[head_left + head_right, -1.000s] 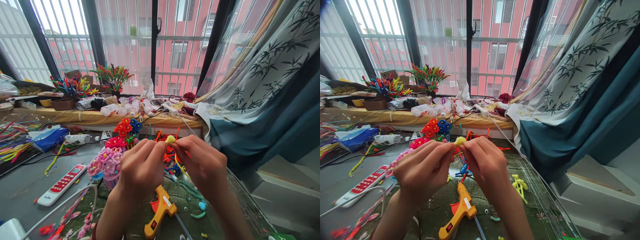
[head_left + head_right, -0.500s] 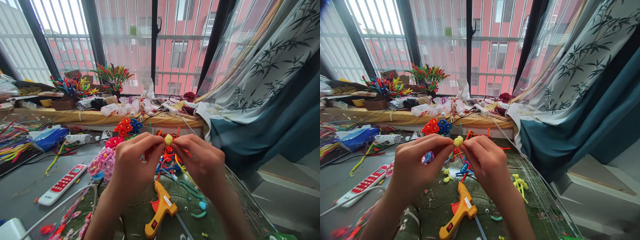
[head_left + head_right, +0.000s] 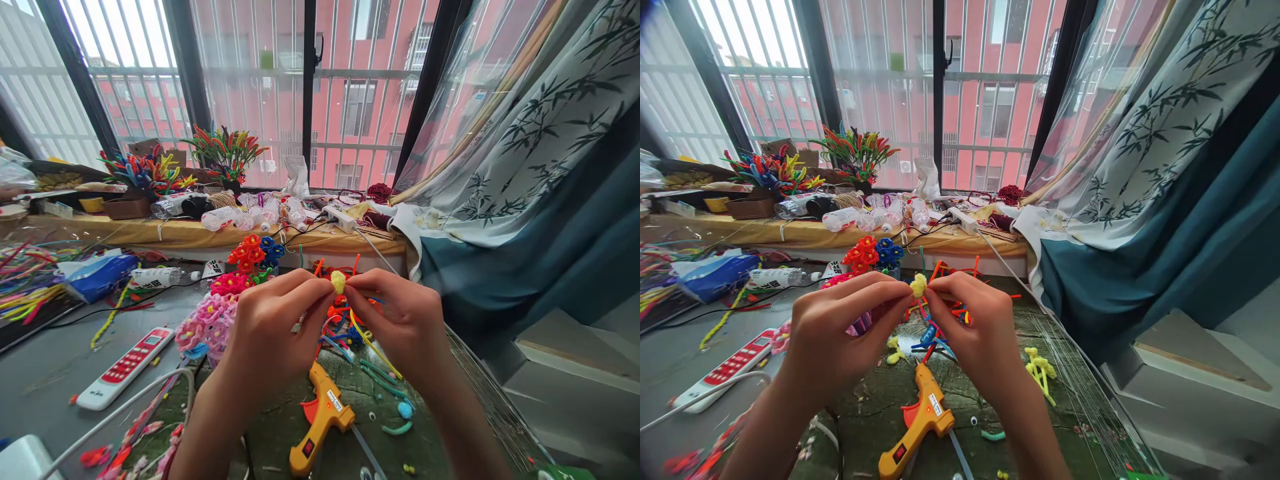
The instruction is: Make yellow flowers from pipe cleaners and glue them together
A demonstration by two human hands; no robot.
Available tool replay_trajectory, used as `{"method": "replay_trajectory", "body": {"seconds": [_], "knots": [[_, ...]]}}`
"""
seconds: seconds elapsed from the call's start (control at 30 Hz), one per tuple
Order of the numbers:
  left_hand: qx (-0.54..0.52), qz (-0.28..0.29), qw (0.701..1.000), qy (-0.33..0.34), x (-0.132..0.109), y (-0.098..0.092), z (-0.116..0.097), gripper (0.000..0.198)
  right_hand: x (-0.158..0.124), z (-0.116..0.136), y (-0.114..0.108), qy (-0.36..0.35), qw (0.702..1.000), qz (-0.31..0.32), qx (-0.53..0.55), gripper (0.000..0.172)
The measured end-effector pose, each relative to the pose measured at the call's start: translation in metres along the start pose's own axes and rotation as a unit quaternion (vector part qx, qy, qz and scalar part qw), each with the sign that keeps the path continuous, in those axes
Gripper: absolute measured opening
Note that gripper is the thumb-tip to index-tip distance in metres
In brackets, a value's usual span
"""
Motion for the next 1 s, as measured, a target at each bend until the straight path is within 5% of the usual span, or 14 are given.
{"method": "replay_trajectory", "body": {"seconds": [0.5,0.77,1.0], "knots": [[0.075,-0.088,0.993,0.004,-0.007,-0.009,-0.006,0.014,0.000,0.018,0.001,-0.070,0.997,-0.008,-0.029,0.010],[0.277,-0.152,0.934,0.167,-0.020,0.003,-0.039,0.004,-0.001,0.018,0.002,-0.072,0.997,-0.020,-0.019,0.011],[0.294,-0.141,0.930,0.170,-0.027,0.012,-0.038,0.009,-0.002,0.017,-0.003,-0.054,0.998,-0.043,-0.010,0.012]]}}
Point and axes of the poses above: each hand's wrist, its own x-axis towards the middle knuckle, its own y-axis out of the palm, z = x × y, the point moved 9 cm from there along x, towards the middle knuckle, and after that the axes turned 5 degrees about z, right-handed, at the moved point
